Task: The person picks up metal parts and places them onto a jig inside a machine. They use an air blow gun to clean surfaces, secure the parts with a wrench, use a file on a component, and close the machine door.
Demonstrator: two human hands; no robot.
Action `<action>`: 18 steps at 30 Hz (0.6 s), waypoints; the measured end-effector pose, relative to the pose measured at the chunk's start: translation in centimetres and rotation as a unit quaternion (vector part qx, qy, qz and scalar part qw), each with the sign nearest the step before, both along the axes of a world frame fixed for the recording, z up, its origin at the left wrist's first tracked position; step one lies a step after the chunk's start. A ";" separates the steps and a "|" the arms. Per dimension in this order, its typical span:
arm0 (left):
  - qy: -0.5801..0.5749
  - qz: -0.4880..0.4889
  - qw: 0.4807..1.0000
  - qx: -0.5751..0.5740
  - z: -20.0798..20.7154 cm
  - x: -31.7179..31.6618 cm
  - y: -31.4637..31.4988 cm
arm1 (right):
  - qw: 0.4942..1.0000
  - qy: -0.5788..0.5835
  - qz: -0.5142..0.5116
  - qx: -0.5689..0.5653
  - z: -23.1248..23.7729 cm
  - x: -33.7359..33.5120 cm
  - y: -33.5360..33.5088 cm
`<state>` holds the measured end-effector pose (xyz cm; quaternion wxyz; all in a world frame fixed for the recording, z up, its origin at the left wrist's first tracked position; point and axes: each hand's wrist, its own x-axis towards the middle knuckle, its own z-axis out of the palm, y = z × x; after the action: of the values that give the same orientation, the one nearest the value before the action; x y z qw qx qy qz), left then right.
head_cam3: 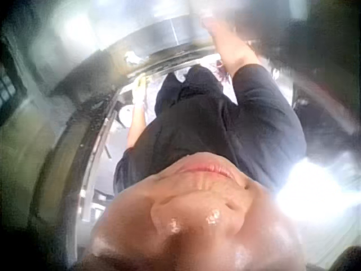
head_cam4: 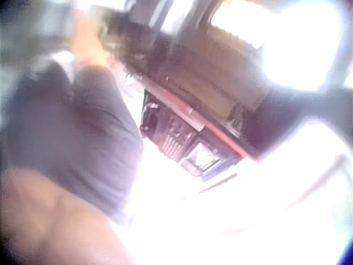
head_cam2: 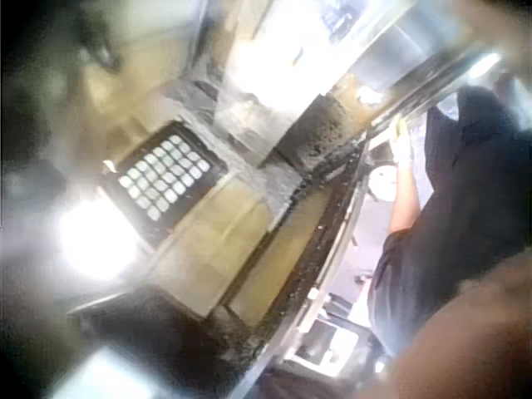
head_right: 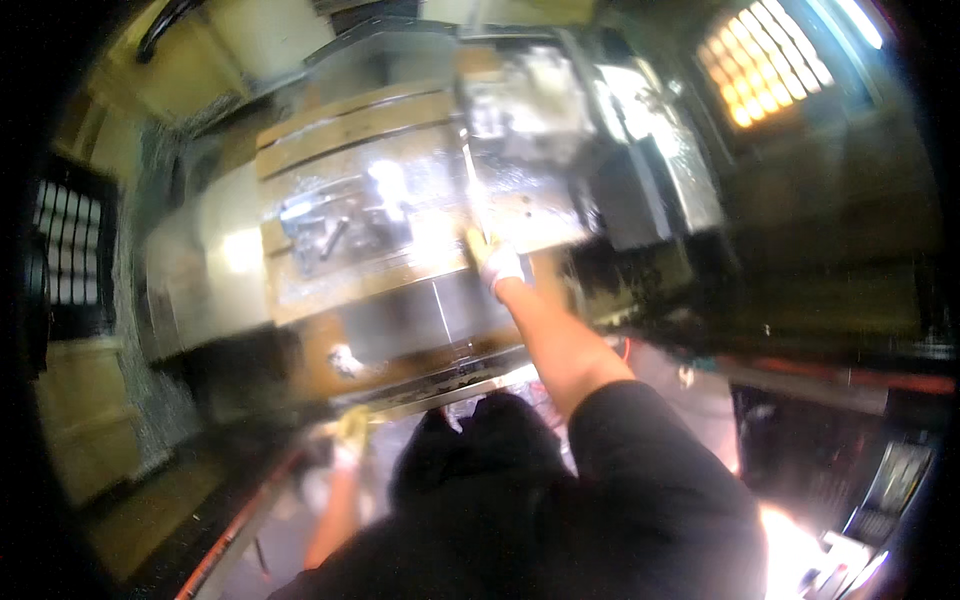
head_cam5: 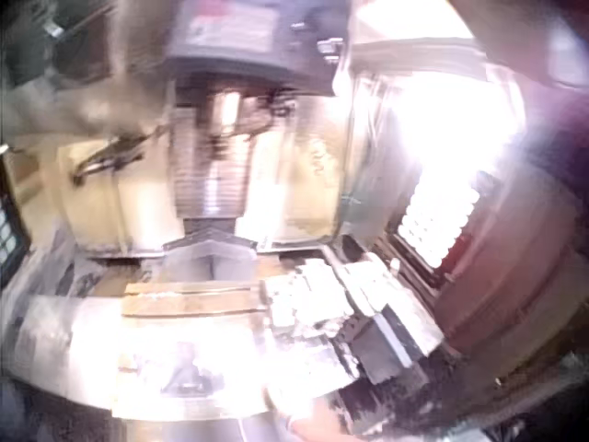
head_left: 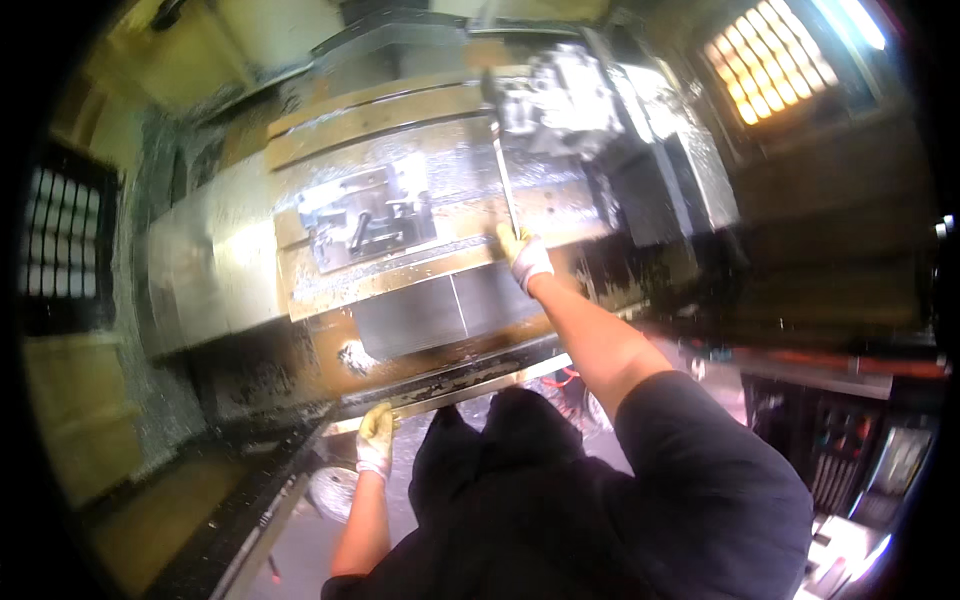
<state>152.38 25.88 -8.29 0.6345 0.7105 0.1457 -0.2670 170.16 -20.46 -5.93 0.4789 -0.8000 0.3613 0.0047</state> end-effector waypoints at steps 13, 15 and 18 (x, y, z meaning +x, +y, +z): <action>0.057 -0.278 0.958 0.046 1.2 8.1 -10.9 | 0.893 0.049 -0.425 0.140 13.3 -52.2 2.9; 0.038 -0.294 0.953 0.061 3.8 7.6 -13.6 | 0.878 -0.009 -0.478 0.024 13.3 -55.4 -0.3; -0.002 -0.336 0.938 0.084 5.1 8.5 -15.1 | 0.892 -0.001 -0.426 -0.151 11.1 -54.9 -9.4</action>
<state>160.87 10.81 -3.21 0.4464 0.7693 -0.0808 -0.4499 115.27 -29.90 5.18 0.3086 -0.6320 0.6634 -0.2552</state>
